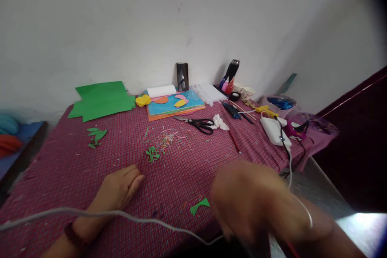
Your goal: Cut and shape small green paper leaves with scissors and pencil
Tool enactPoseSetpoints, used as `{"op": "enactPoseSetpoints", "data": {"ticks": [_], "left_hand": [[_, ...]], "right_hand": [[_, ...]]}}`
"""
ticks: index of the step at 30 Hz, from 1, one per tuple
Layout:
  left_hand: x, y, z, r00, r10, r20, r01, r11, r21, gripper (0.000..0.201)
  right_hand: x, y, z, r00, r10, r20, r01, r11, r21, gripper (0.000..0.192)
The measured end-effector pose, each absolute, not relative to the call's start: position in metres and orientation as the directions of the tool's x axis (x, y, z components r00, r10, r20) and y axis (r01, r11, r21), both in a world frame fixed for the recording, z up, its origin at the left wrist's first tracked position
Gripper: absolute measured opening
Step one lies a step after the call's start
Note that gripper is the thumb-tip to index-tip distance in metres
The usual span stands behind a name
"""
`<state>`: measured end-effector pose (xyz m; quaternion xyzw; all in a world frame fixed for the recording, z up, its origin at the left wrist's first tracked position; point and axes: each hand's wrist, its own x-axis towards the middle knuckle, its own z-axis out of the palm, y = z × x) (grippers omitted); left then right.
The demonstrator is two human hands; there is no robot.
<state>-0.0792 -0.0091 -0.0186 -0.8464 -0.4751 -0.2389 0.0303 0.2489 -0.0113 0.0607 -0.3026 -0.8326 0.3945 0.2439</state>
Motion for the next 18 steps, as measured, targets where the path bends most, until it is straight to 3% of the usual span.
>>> {"op": "enactPoseSetpoints", "data": {"ticks": [3,5,6,7,12,14,18], "left_hand": [[-0.077,-0.010,-0.019,0.498,0.781,0.376,0.809,-0.575,0.123,0.036],[-0.076,-0.010,-0.020,0.518,0.773,0.367,0.801,-0.588,0.109,0.037],[-0.077,-0.009,-0.021,0.523,0.764,0.379,0.796,-0.596,0.102,0.038],[-0.078,-0.009,-0.022,0.526,0.749,0.403,0.790,-0.606,0.094,0.038],[-0.088,-0.001,-0.029,0.586,0.614,0.529,0.707,-0.707,0.038,0.032],[-0.089,0.001,-0.029,0.609,0.586,0.534,0.683,-0.731,0.024,0.033],[-0.082,-0.002,-0.024,0.559,0.669,0.490,0.737,-0.671,0.074,0.038]], "right_hand": [[0.248,0.069,0.063,-0.650,0.724,0.229,0.372,0.567,-0.735,0.044],[0.270,0.114,0.053,-0.512,0.838,0.186,0.652,0.521,-0.550,0.037],[0.287,0.132,0.048,-0.402,0.902,0.157,0.797,0.429,-0.425,0.033],[0.306,0.147,0.042,-0.308,0.938,0.161,0.855,0.347,-0.385,0.032],[0.388,0.169,0.024,0.000,0.983,0.183,0.959,0.052,-0.278,0.035],[0.399,0.168,0.018,0.025,0.986,0.165,0.971,0.016,-0.239,0.032],[0.387,0.171,0.013,-0.048,0.984,0.170,0.983,0.077,-0.166,0.023]]}}
